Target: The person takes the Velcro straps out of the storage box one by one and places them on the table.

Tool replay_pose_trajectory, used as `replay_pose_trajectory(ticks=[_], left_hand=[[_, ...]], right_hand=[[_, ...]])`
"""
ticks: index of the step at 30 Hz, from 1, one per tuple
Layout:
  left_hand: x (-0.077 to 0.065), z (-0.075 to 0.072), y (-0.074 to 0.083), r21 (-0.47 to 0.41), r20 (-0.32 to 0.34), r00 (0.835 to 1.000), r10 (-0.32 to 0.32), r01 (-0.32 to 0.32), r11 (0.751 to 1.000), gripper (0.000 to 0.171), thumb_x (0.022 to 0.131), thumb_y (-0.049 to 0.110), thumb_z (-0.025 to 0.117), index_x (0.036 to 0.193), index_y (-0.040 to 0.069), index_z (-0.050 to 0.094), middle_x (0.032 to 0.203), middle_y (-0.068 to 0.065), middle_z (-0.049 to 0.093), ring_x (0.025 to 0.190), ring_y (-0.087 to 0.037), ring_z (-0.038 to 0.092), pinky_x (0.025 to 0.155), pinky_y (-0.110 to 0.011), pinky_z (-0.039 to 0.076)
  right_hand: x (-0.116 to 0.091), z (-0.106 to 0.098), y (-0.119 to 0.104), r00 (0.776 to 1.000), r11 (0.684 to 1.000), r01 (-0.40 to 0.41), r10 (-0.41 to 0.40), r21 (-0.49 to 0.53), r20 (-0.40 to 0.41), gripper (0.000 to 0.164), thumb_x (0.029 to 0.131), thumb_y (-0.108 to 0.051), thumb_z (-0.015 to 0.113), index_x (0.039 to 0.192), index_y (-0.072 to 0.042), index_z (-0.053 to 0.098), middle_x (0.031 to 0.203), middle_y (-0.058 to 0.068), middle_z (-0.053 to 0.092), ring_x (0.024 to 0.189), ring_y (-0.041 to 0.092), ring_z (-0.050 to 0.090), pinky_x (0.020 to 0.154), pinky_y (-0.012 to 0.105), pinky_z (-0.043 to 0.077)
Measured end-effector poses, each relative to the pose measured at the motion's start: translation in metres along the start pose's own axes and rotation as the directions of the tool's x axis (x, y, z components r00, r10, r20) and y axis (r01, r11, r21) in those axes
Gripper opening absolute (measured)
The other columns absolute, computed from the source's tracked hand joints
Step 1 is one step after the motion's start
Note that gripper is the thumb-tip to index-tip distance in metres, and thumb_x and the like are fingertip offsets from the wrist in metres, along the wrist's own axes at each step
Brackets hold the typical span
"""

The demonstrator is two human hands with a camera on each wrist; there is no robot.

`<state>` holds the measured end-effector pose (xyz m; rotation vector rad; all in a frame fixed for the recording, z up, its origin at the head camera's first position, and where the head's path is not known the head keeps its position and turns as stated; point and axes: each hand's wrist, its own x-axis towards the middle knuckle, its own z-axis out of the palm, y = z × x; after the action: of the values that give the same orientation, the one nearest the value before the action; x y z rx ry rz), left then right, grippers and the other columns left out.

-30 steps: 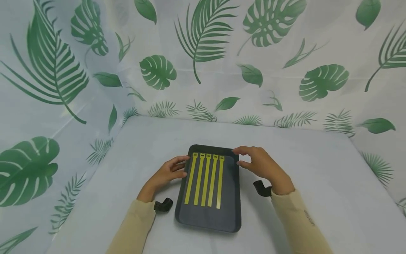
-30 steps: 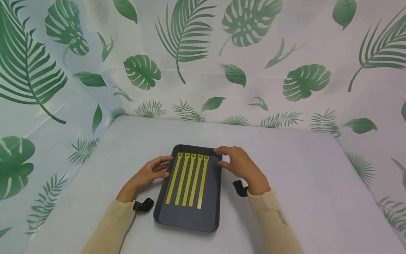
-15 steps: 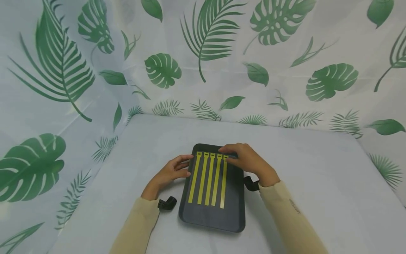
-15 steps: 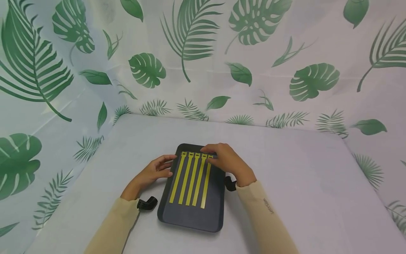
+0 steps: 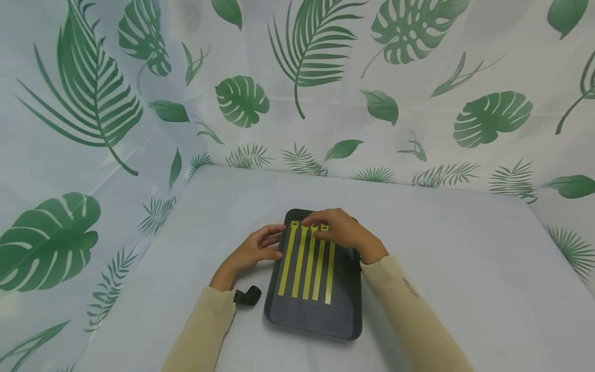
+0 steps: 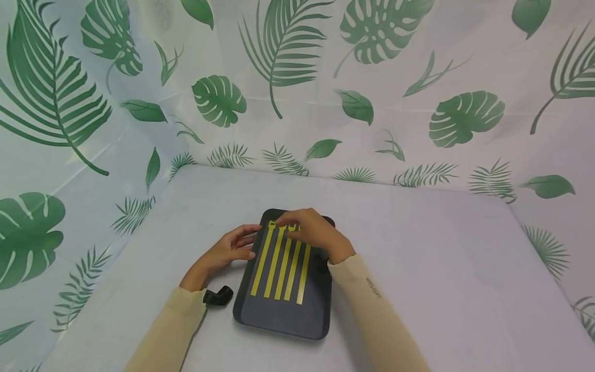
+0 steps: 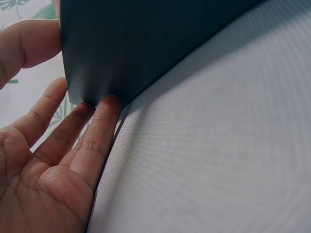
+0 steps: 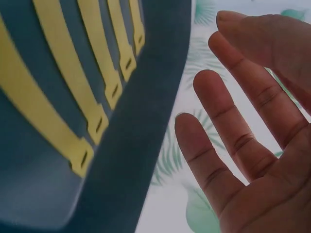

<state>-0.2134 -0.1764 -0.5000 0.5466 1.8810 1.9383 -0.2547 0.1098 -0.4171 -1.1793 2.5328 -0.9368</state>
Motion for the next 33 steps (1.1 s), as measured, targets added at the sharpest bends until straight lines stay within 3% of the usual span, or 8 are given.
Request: replay_pose_trajectory(ticks=[4, 16, 21, 28, 33], left_hand=[[0.000, -0.001, -0.001, -0.007, 0.003, 1.000, 0.003, -0.003, 1.000, 0.080, 0.096, 0.003, 0.077, 0.162, -0.011, 0.035, 0.167, -0.033, 0.036, 0.155, -0.050, 0.036, 0.123, -0.052, 0.042], [0.000, -0.004, -0.002, -0.003, 0.008, 1.000, 0.019, -0.019, 1.000, 0.085, 0.094, 0.008, 0.081, 0.162, -0.012, 0.034, 0.168, -0.033, 0.034, 0.156, -0.051, 0.035, 0.125, -0.051, 0.039], [0.000, -0.004, -0.003, 0.005, 0.005, 1.000, 0.021, -0.021, 1.000, 0.083, 0.094, 0.004, 0.080, 0.161, -0.012, 0.034, 0.167, -0.033, 0.034, 0.155, -0.051, 0.036, 0.125, -0.051, 0.039], [0.001, -0.005, -0.003, 0.002, 0.002, 1.000, 0.023, -0.023, 1.000, 0.082, 0.093, 0.001, 0.079, 0.161, -0.014, 0.034, 0.168, -0.033, 0.034, 0.155, -0.051, 0.036, 0.125, -0.052, 0.038], [0.001, -0.006, -0.004, 0.004, 0.005, 1.000, 0.022, -0.022, 1.000, 0.082, 0.093, 0.000, 0.078, 0.161, -0.014, 0.033, 0.168, -0.033, 0.033, 0.155, -0.052, 0.036, 0.126, -0.053, 0.037]], right_hand=[[0.009, 0.006, 0.000, 0.999, 0.999, 0.032, -0.032, 0.015, 0.030, 0.033, 0.098, 0.007, 0.073, 0.131, 0.007, 0.072, 0.129, 0.020, 0.075, 0.121, 0.038, 0.070, 0.102, 0.053, 0.059], [0.031, 0.021, 0.006, 0.994, 0.996, 0.016, -0.025, 0.089, 0.109, 0.030, 0.099, 0.011, 0.067, 0.126, 0.002, 0.077, 0.129, 0.017, 0.075, 0.121, 0.038, 0.069, 0.102, 0.050, 0.059], [0.040, 0.023, 0.006, 0.989, 0.997, 0.028, -0.039, 0.072, 0.144, 0.030, 0.096, 0.014, 0.069, 0.121, 0.001, 0.080, 0.126, 0.015, 0.076, 0.116, 0.035, 0.071, 0.098, 0.044, 0.061], [0.054, 0.028, 0.005, 0.975, 0.998, -0.024, 0.012, 0.054, 0.223, 0.026, 0.093, 0.015, 0.073, 0.113, -0.001, 0.081, 0.119, 0.011, 0.077, 0.113, 0.028, 0.073, 0.095, 0.039, 0.062], [0.061, 0.031, 0.008, 0.969, 1.000, -0.008, 0.001, 0.028, 0.246, 0.023, 0.091, 0.015, 0.074, 0.103, -0.003, 0.081, 0.109, 0.008, 0.078, 0.101, 0.022, 0.073, 0.089, 0.036, 0.062]])
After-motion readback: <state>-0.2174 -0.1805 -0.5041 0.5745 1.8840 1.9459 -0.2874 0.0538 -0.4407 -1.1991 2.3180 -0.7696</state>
